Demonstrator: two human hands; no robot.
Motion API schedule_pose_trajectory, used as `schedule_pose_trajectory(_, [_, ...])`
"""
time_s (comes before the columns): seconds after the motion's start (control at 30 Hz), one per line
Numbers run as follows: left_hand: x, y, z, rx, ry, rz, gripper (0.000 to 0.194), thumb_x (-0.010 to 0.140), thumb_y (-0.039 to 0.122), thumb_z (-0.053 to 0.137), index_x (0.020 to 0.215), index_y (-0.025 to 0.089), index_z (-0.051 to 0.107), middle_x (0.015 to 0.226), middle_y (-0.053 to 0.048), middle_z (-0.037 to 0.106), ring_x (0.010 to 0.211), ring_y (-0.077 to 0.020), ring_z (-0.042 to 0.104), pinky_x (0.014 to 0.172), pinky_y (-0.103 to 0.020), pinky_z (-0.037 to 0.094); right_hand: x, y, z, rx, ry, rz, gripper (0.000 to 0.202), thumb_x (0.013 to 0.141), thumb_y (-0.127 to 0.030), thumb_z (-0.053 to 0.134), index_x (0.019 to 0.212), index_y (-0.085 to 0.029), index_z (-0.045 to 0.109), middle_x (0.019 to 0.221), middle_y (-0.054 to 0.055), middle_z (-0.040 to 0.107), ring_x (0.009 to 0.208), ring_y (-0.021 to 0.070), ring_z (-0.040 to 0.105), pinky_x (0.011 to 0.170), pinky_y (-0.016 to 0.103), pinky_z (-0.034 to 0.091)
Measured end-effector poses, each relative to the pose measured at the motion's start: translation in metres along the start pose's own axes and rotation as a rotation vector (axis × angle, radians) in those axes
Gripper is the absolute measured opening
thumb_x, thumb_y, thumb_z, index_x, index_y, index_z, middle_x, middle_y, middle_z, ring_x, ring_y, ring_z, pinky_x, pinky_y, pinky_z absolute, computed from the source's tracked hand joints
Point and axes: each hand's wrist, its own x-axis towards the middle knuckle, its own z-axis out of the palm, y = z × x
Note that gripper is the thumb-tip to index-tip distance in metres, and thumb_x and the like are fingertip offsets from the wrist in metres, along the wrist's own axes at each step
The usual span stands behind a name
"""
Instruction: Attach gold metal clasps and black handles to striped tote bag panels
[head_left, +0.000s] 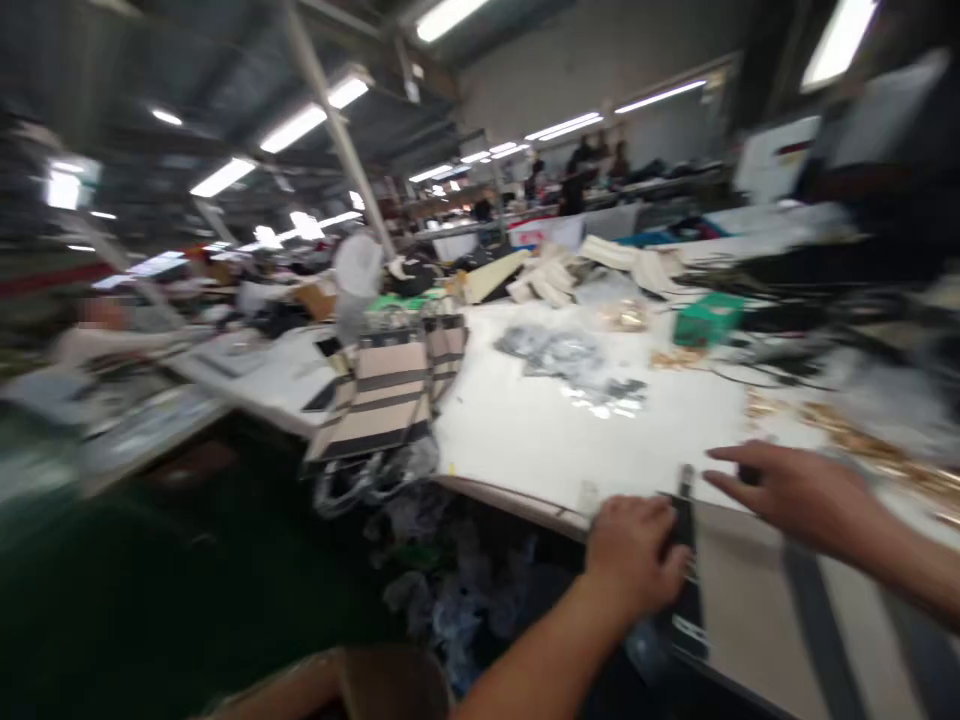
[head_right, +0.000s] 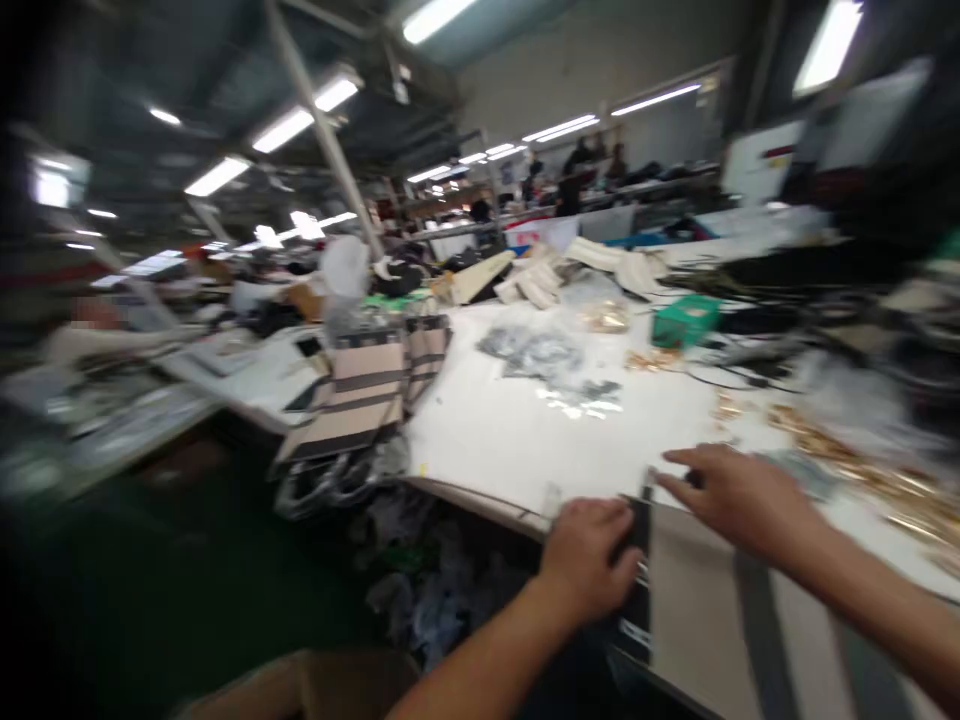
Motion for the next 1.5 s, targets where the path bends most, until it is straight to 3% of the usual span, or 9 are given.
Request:
schedule_pose_trajectory(0.07, [0.008,-0.007,0.0,-0.003,0.001,-0.002,0.043,0.092,0.036,0.061,0.133,0.021,0.064,0.141,-0.007,0.065,0.126,-0.029,0.061,0.111,-0.052,0.046,-0.054,0.005,-0.019,-0.123,-0.199,0.078,0.028,0.094,-0.046,0.063,0.11,-0.028,0.077,0.098,0.008,0.075,0.079,0.0224,0.071,0.068,0.033,0.053])
schedule_pose_trajectory(0.17, [0.021,-0.019,0.008,0.018,-0.005,0.054,0.039,0.096,0.03,0.058,0.133,0.021,0.064,0.142,-0.008,0.064,0.127,-0.0288,0.06,0.111,-0.053,0.045,-0.085,-0.017,-0.018,-0.203,-0.379,0.205,0.037,0.099,-0.044,0.053,0.13,-0.03,0.068,0.117,0.007,0.071,0.093,0.0236,0.072,0.075,0.033,0.052])
schedule_pose_trajectory(0.27, [0.025,-0.022,0.011,0.037,0.008,0.109,0.038,0.096,0.031,0.058,0.132,0.021,0.065,0.14,-0.009,0.066,0.126,-0.0286,0.061,0.109,-0.053,0.047,-0.081,-0.032,-0.009,-0.213,-0.449,0.256,0.044,0.101,-0.045,0.049,0.141,-0.031,0.058,0.125,0.008,0.066,0.097,0.0238,0.07,0.078,0.033,0.051])
schedule_pose_trajectory(0.4, [0.023,-0.02,0.008,0.071,0.006,0.13,0.037,0.096,0.03,0.059,0.131,0.021,0.066,0.138,-0.01,0.066,0.125,-0.0291,0.062,0.11,-0.052,0.047,-0.072,-0.038,-0.008,-0.2,-0.498,0.249,0.041,0.102,-0.046,0.046,0.139,-0.033,0.058,0.121,0.007,0.066,0.093,0.0231,0.069,0.076,0.031,0.048])
schedule_pose_trajectory(0.67, [0.031,-0.019,0.001,0.116,-0.102,0.112,0.039,0.097,0.032,0.057,0.132,0.019,0.065,0.141,-0.009,0.064,0.127,-0.0294,0.06,0.108,-0.052,0.047,-0.076,-0.038,-0.002,-0.207,-0.485,0.246,0.045,0.103,-0.046,0.044,0.144,-0.031,0.053,0.121,0.006,0.065,0.096,0.0234,0.068,0.074,0.032,0.047])
schedule_pose_trajectory(1.27, [0.033,-0.017,-0.002,0.193,-0.175,0.144,0.04,0.098,0.035,0.054,0.135,0.022,0.063,0.144,-0.009,0.061,0.126,-0.0317,0.058,0.104,-0.051,0.046,-0.07,-0.046,0.0,-0.22,-0.55,0.153,0.037,0.105,-0.037,0.038,0.132,-0.02,0.057,0.117,0.009,0.067,0.104,0.0231,0.066,0.076,0.03,0.047])
schedule_pose_trajectory(1.5, [0.044,-0.029,-0.004,0.121,-0.174,0.114,0.036,0.096,0.037,0.057,0.128,0.025,0.07,0.14,-0.009,0.064,0.124,-0.0297,0.061,0.1,-0.05,0.051,-0.065,-0.032,-0.009,-0.205,-0.502,0.237,0.035,0.103,-0.047,0.044,0.127,-0.032,0.065,0.118,0.004,0.066,0.098,0.0202,0.068,0.076,0.029,0.046])
